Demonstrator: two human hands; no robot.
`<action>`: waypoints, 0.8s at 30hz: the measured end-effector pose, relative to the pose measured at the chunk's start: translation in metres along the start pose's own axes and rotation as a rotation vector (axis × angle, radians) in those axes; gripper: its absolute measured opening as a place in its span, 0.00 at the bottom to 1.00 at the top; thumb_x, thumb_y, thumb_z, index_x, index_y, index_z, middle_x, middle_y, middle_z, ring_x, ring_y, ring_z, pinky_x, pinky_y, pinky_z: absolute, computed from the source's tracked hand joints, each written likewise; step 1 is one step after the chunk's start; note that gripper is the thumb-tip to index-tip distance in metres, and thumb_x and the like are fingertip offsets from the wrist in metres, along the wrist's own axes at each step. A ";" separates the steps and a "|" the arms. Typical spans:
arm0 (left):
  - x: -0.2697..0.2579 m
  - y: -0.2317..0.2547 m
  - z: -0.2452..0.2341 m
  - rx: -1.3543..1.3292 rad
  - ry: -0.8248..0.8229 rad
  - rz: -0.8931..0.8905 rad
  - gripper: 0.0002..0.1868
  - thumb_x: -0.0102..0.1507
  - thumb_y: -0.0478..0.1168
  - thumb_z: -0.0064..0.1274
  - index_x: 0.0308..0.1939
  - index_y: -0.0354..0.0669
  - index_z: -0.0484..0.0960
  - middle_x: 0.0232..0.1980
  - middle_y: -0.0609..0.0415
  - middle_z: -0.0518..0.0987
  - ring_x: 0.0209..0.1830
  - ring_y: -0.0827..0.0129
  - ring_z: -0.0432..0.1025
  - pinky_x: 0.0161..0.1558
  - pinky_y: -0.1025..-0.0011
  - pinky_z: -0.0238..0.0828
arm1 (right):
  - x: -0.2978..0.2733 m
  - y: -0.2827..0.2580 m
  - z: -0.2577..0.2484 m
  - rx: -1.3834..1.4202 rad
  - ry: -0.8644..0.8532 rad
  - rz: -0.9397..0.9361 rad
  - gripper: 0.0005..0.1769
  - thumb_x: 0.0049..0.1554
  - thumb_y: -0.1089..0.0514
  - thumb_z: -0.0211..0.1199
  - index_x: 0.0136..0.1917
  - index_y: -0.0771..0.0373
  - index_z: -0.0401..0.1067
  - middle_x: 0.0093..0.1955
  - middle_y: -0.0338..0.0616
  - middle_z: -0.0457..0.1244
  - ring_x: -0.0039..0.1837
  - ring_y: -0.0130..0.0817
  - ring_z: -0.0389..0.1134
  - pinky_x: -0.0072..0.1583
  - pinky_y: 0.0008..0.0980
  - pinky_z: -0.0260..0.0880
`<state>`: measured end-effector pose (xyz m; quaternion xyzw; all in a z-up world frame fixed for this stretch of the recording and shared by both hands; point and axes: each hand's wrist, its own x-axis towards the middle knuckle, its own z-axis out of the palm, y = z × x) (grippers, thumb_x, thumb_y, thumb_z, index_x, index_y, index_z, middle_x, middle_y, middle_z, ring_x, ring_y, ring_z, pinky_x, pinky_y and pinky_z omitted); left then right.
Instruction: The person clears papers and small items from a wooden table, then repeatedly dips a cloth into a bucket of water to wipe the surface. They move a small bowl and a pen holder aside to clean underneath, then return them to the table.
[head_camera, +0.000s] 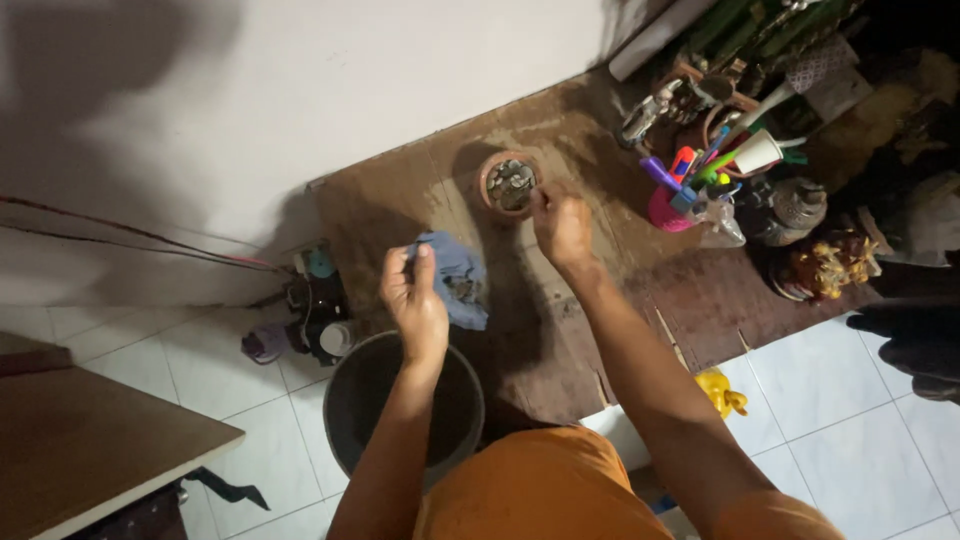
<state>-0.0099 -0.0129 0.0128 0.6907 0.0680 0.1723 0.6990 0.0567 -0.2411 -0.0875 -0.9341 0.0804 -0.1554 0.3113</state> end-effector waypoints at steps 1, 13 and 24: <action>-0.002 0.011 0.005 -0.041 -0.032 -0.043 0.06 0.70 0.38 0.52 0.37 0.44 0.78 0.33 0.62 0.70 0.36 0.76 0.62 0.45 0.74 0.62 | -0.005 -0.014 -0.015 0.077 -0.048 0.041 0.15 0.64 0.49 0.59 0.43 0.60 0.76 0.34 0.51 0.65 0.40 0.51 0.72 0.38 0.44 0.70; 0.050 -0.091 0.014 0.612 -0.424 -0.221 0.13 0.65 0.51 0.57 0.43 0.47 0.84 0.36 0.51 0.81 0.40 0.57 0.75 0.43 0.61 0.70 | -0.061 0.029 -0.046 0.431 -0.154 0.533 0.16 0.55 0.43 0.72 0.54 0.48 0.80 0.44 0.45 0.69 0.46 0.43 0.72 0.40 0.39 0.74; 0.078 -0.140 0.106 0.590 -0.388 -0.411 0.25 0.64 0.57 0.51 0.50 0.37 0.76 0.42 0.38 0.84 0.32 0.48 0.81 0.33 0.58 0.82 | -0.079 -0.007 0.000 -0.232 -0.109 0.164 0.27 0.53 0.43 0.73 0.64 0.49 0.75 0.66 0.49 0.59 0.67 0.51 0.66 0.64 0.45 0.69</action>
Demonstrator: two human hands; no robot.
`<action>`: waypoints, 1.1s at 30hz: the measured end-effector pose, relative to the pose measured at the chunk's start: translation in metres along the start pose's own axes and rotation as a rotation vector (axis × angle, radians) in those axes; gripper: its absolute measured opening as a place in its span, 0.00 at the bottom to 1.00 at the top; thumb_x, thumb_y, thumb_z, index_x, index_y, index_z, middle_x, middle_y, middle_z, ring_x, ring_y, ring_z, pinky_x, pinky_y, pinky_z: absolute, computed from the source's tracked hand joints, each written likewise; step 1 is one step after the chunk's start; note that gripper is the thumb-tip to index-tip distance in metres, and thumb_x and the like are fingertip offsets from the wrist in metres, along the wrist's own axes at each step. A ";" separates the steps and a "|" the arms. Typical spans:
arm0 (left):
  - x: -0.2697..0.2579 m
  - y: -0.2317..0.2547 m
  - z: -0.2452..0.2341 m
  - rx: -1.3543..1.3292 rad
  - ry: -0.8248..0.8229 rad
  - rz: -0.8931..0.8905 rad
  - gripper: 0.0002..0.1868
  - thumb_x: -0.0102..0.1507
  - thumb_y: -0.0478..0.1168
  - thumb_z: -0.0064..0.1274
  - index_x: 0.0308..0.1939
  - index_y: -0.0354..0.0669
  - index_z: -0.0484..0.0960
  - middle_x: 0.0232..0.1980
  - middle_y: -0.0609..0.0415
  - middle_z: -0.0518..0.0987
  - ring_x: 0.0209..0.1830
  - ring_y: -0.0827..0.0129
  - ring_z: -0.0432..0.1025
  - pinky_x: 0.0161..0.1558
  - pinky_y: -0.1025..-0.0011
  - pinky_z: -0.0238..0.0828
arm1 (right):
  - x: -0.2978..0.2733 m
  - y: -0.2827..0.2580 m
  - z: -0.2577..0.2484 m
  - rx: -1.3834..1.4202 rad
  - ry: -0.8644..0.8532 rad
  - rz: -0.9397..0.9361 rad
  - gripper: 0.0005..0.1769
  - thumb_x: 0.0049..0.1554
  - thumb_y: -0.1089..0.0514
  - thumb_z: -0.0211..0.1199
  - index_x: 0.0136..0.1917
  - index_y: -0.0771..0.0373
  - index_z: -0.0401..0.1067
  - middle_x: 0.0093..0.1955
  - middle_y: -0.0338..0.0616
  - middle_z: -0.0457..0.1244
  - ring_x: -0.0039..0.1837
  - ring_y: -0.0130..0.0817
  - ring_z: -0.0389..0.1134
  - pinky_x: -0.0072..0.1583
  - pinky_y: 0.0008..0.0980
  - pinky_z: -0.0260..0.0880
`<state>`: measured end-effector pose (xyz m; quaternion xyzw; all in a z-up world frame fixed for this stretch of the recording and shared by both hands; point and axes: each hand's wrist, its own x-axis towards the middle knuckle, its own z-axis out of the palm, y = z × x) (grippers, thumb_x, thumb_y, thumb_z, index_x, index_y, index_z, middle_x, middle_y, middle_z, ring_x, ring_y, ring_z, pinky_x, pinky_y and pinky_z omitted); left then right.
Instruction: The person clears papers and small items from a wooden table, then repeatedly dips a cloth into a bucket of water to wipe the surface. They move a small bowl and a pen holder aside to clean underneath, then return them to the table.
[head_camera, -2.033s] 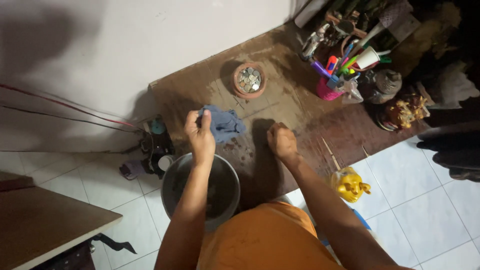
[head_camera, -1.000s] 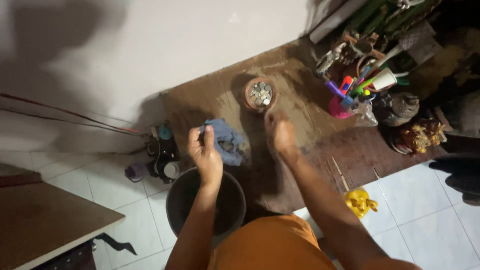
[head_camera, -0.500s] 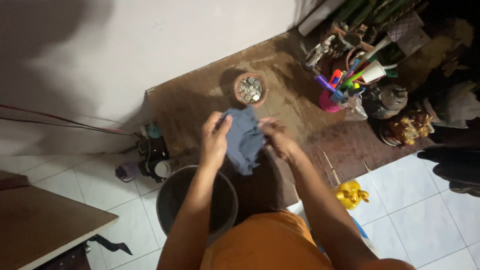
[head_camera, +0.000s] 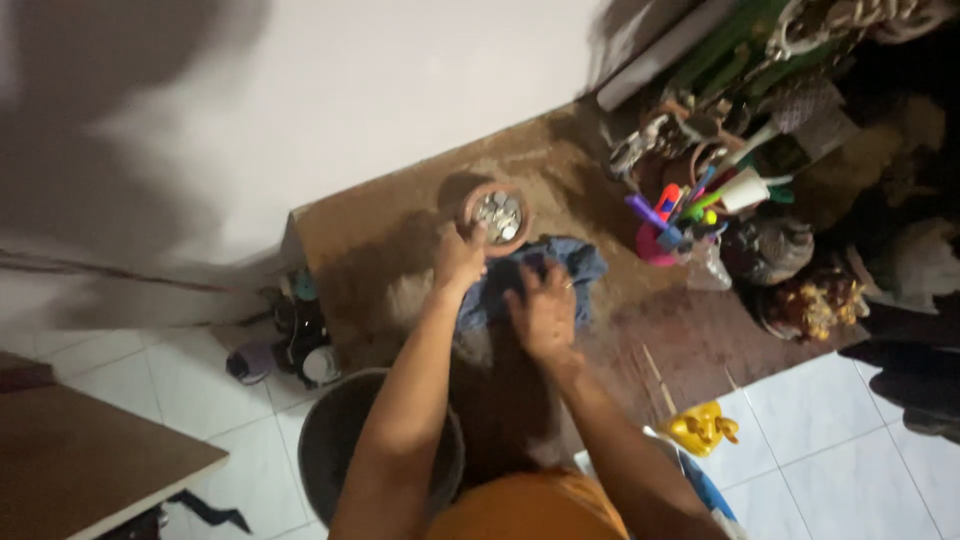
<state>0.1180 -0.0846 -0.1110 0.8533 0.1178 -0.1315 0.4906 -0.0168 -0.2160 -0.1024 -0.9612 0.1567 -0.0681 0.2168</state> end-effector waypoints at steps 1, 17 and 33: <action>-0.020 0.034 -0.008 0.036 -0.028 -0.030 0.27 0.63 0.58 0.51 0.51 0.37 0.76 0.47 0.35 0.83 0.42 0.45 0.79 0.44 0.53 0.78 | 0.002 -0.005 -0.003 -0.119 -0.092 -0.023 0.31 0.53 0.41 0.71 0.68 0.47 0.72 0.73 0.52 0.55 0.73 0.55 0.58 0.68 0.49 0.62; 0.043 0.031 0.010 -0.609 0.136 -0.134 0.25 0.67 0.44 0.54 0.58 0.25 0.70 0.38 0.31 0.79 0.28 0.46 0.80 0.27 0.58 0.83 | 0.052 0.010 -0.025 -0.300 -0.452 0.131 0.55 0.55 0.22 0.57 0.85 0.46 0.44 0.87 0.61 0.29 0.85 0.71 0.29 0.73 0.76 0.42; 0.040 -0.021 -0.057 -0.625 0.238 -0.220 0.31 0.67 0.51 0.56 0.64 0.33 0.67 0.31 0.38 0.76 0.27 0.49 0.81 0.32 0.59 0.84 | -0.005 -0.029 0.021 -0.226 -0.286 -0.897 0.42 0.52 0.41 0.65 0.77 0.41 0.57 0.84 0.51 0.43 0.82 0.71 0.39 0.69 0.80 0.50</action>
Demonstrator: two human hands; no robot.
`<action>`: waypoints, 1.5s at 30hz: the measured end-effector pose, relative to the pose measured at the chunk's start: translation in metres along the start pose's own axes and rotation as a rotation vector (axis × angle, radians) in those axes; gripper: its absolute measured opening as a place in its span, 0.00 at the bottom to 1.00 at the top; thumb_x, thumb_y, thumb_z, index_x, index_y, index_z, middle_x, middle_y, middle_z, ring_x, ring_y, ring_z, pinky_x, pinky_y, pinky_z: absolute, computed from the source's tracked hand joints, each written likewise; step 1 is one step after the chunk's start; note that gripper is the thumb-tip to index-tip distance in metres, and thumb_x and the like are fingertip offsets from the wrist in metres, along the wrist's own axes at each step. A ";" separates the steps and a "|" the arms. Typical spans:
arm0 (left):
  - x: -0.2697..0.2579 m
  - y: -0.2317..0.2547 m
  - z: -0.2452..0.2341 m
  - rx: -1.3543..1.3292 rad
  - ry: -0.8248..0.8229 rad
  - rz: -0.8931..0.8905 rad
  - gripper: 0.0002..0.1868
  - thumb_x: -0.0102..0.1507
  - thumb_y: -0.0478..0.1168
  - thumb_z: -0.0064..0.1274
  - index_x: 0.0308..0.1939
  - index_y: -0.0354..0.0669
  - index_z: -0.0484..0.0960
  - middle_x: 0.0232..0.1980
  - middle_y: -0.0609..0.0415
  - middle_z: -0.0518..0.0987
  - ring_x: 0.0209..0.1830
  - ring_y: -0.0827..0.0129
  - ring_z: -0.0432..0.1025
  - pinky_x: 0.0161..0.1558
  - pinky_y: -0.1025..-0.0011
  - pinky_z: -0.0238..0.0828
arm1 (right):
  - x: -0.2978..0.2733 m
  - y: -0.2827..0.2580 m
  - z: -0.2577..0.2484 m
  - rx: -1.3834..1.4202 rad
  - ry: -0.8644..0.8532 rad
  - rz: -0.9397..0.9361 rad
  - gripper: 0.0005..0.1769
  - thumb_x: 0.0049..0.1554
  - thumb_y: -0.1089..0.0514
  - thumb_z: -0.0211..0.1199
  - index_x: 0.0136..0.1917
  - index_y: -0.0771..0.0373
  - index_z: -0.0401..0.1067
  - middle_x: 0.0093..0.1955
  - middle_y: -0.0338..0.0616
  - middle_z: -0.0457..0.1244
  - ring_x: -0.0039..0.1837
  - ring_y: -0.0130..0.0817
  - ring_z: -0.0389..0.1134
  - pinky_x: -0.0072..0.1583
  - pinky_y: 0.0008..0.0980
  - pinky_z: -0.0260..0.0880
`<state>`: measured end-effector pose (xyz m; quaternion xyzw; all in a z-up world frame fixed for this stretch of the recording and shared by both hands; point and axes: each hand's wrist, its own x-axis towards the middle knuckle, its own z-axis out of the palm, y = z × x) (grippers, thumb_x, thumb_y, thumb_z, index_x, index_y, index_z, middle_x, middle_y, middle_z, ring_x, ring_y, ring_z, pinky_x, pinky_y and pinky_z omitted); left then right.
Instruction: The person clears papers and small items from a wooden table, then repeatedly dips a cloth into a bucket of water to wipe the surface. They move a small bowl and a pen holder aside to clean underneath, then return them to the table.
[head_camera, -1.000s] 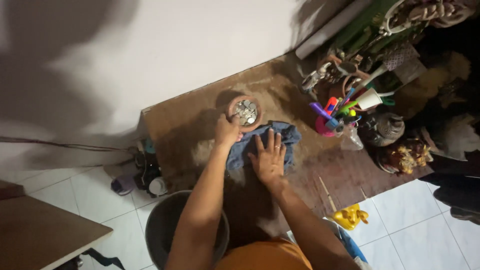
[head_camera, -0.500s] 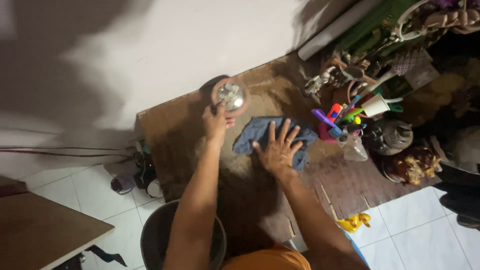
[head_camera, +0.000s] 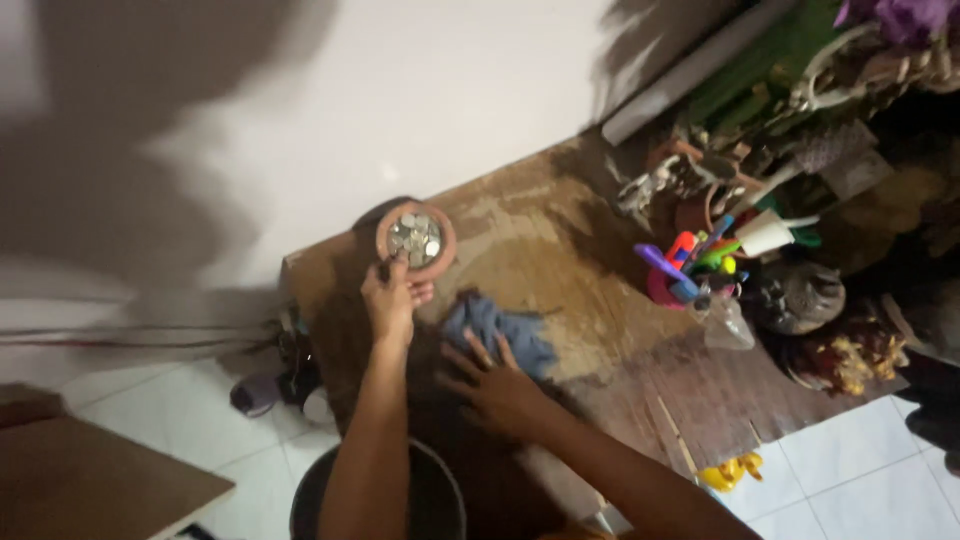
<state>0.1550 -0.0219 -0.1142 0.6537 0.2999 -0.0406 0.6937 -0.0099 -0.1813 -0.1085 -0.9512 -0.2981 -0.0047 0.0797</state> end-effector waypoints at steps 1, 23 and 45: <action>-0.003 0.002 0.000 -0.028 -0.013 0.001 0.23 0.66 0.48 0.53 0.57 0.35 0.71 0.29 0.39 0.77 0.22 0.54 0.78 0.26 0.62 0.81 | -0.013 0.010 -0.012 0.213 -0.122 0.047 0.44 0.53 0.38 0.67 0.79 0.42 0.56 0.85 0.45 0.41 0.83 0.66 0.35 0.70 0.81 0.37; -0.062 0.013 0.000 -0.063 -0.088 -0.116 0.26 0.66 0.47 0.56 0.60 0.33 0.70 0.36 0.31 0.78 0.30 0.43 0.81 0.32 0.54 0.83 | -0.082 -0.003 0.007 0.197 -0.171 0.280 0.63 0.44 0.22 0.75 0.81 0.46 0.52 0.86 0.58 0.34 0.84 0.65 0.26 0.68 0.84 0.23; -0.101 -0.007 -0.021 -0.029 -0.143 -0.106 0.22 0.64 0.48 0.58 0.55 0.42 0.71 0.30 0.43 0.75 0.25 0.46 0.81 0.29 0.53 0.84 | -0.098 0.004 -0.020 -0.041 -0.100 0.911 0.60 0.47 0.18 0.60 0.83 0.44 0.49 0.88 0.55 0.34 0.84 0.71 0.33 0.72 0.79 0.43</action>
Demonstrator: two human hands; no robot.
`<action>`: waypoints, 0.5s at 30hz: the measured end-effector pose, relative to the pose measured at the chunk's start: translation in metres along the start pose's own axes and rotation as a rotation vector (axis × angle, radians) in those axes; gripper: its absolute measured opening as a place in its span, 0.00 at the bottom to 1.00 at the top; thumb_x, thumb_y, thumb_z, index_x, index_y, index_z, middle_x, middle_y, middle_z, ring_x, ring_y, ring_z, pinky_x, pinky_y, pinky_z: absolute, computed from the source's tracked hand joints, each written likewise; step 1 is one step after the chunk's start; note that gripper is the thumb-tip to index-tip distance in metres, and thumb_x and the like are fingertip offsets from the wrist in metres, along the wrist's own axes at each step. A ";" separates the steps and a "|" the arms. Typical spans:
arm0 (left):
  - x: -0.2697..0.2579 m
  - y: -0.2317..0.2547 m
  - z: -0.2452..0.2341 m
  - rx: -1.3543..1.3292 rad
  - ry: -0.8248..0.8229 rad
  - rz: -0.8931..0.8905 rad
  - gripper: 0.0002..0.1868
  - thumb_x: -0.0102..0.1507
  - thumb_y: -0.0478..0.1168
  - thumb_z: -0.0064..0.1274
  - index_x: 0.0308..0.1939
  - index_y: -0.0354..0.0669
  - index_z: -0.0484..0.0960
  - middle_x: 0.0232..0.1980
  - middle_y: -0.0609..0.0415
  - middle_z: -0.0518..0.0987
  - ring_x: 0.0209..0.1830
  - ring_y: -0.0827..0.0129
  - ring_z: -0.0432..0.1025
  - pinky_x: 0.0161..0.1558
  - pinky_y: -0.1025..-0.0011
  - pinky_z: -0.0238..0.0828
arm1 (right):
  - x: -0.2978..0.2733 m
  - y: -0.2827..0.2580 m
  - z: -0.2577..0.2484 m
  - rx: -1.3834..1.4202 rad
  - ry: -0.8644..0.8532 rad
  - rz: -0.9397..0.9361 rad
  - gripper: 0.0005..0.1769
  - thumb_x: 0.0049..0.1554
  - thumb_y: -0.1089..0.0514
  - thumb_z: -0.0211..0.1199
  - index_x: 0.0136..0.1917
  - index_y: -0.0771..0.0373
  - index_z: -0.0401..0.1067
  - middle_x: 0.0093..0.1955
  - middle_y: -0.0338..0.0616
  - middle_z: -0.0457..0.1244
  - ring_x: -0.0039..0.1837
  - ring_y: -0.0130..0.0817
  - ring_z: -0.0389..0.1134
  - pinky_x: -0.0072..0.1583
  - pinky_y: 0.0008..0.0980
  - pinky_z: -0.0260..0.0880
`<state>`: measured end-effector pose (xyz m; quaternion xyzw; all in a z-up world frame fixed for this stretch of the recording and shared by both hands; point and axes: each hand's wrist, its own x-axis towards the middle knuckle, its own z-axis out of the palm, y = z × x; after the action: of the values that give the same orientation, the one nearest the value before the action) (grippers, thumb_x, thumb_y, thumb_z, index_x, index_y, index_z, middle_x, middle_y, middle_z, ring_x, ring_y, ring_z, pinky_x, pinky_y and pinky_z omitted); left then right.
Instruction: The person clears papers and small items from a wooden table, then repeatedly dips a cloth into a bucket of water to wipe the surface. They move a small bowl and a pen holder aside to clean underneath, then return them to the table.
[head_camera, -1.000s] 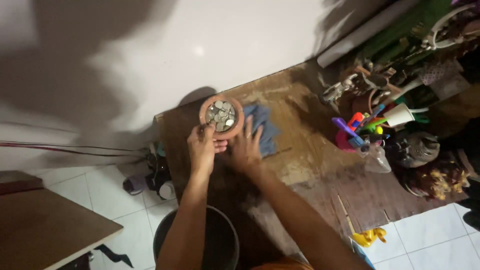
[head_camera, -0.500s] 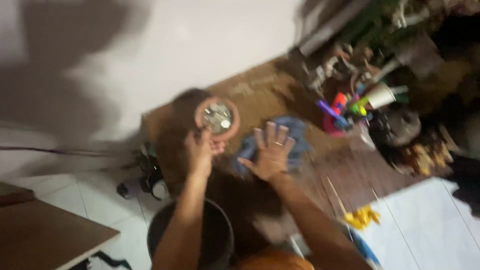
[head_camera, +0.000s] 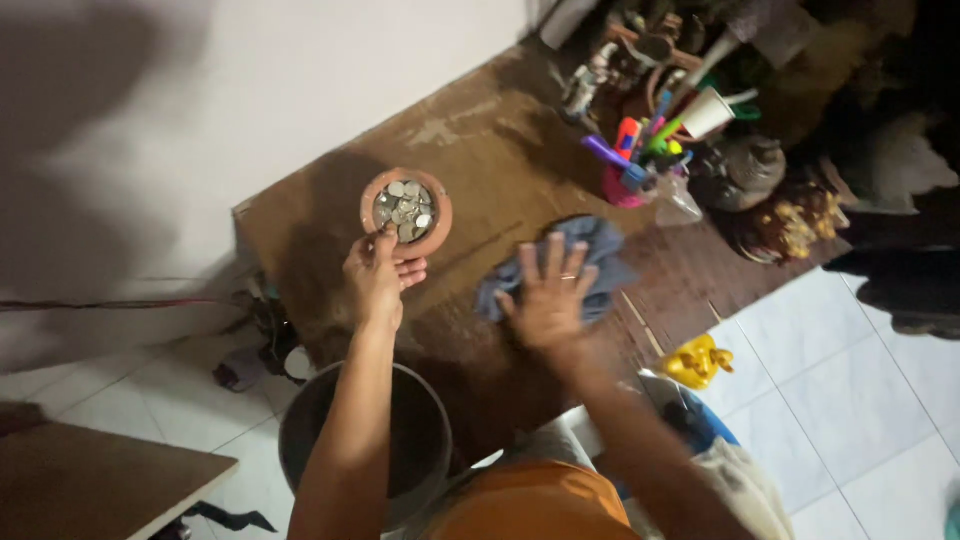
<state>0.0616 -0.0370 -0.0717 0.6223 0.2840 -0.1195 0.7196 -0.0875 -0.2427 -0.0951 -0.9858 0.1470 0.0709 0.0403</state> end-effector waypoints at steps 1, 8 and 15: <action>-0.004 0.000 0.005 -0.001 0.009 -0.010 0.21 0.64 0.47 0.59 0.54 0.43 0.71 0.29 0.45 0.73 0.24 0.47 0.80 0.28 0.55 0.84 | -0.006 -0.009 -0.005 0.025 -0.065 -0.107 0.56 0.49 0.25 0.60 0.83 0.45 0.49 0.88 0.54 0.34 0.84 0.69 0.32 0.73 0.76 0.43; 0.005 -0.025 0.017 0.039 -0.058 -0.085 0.19 0.63 0.48 0.60 0.52 0.50 0.70 0.31 0.42 0.77 0.26 0.49 0.81 0.29 0.55 0.84 | -0.096 0.029 0.028 0.059 -0.039 -0.563 0.47 0.54 0.48 0.57 0.84 0.46 0.45 0.88 0.45 0.34 0.87 0.51 0.32 0.79 0.50 0.36; -0.022 -0.014 0.029 0.050 -0.066 -0.051 0.17 0.62 0.46 0.60 0.50 0.47 0.73 0.29 0.46 0.74 0.22 0.51 0.80 0.26 0.57 0.85 | -0.149 0.114 0.125 0.604 0.045 -0.159 0.24 0.52 0.65 0.55 0.57 0.50 0.82 0.56 0.49 0.71 0.61 0.53 0.70 0.60 0.47 0.70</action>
<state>0.0440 -0.0719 -0.0687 0.6283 0.2728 -0.1649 0.7097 -0.2781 -0.2971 -0.2024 -0.9389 0.0849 -0.0010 0.3335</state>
